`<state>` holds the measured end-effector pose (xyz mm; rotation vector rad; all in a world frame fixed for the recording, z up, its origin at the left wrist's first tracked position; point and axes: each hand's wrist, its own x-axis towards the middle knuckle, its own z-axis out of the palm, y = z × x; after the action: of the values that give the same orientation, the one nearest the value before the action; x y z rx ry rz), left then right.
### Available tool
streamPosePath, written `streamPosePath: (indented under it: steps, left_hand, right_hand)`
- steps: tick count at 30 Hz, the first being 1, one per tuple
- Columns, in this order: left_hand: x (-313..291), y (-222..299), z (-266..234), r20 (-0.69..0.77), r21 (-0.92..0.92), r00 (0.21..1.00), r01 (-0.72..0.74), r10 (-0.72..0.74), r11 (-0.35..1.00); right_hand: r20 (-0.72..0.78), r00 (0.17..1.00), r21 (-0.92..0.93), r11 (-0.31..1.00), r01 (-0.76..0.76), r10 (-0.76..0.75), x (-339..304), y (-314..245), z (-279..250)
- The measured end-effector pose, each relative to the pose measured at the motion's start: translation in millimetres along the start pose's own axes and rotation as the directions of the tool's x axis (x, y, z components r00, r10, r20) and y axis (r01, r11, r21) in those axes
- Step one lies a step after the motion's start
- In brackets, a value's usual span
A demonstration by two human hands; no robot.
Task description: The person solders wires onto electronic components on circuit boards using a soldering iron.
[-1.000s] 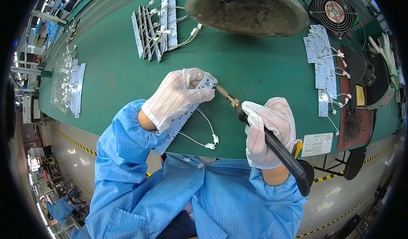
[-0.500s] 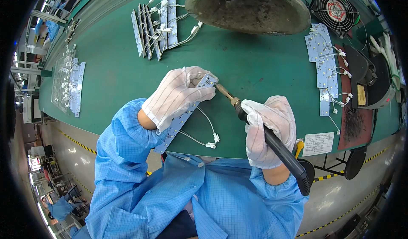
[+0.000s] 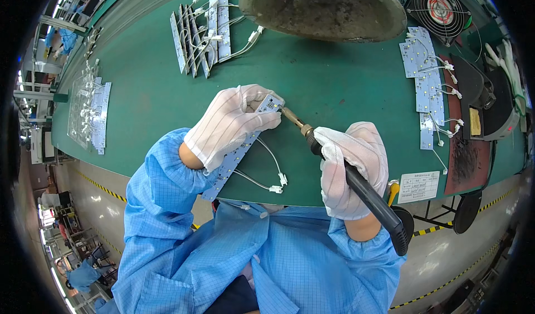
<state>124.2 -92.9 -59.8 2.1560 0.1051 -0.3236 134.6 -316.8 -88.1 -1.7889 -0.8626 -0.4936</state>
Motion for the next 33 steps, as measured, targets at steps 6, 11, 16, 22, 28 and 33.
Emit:
streamPosePath:
  steps: [6, 11, 16, 22, 28, 33]
  left_hand:
    - [-3, -4, 1, -0.082, 0.039, 0.996, -0.026, 0.029, 0.999]
    - [-64, -1, -9, -0.251, 0.609, 0.928, -0.071, 0.277, 0.79]
    - [-112, -1, -12, -0.137, 0.653, 0.99, 0.071, 0.026, 0.754]
    - [-105, -64, -122, -0.753, 0.429, 0.652, 0.383, 0.09, 0.818]
    - [-52, -131, -171, -0.843, 0.458, 0.537, 0.748, -0.032, 0.48]
    - [-19, -67, -136, -0.881, 0.461, 0.428, 0.673, 0.205, 0.579]
  right_hand:
    - [0.003, 0.997, -0.054, 0.995, 0.081, -0.081, 7, 1, -6]
    - [-0.181, 0.975, 0.014, 0.992, -0.126, 0.126, -3, 2, 2]
    - [-0.193, 0.966, 0.158, 0.977, -0.14, 0.17, -1, -8, 8]
    - [-0.165, 0.924, 0.084, 0.939, -0.334, 0.344, -6, -16, 5]
    - [-0.089, 0.986, -0.289, 0.95, 0.113, -0.144, 0, 4, 4]
    - [-0.042, 0.957, -0.422, 0.873, 0.244, -0.288, -2, 1, 5]
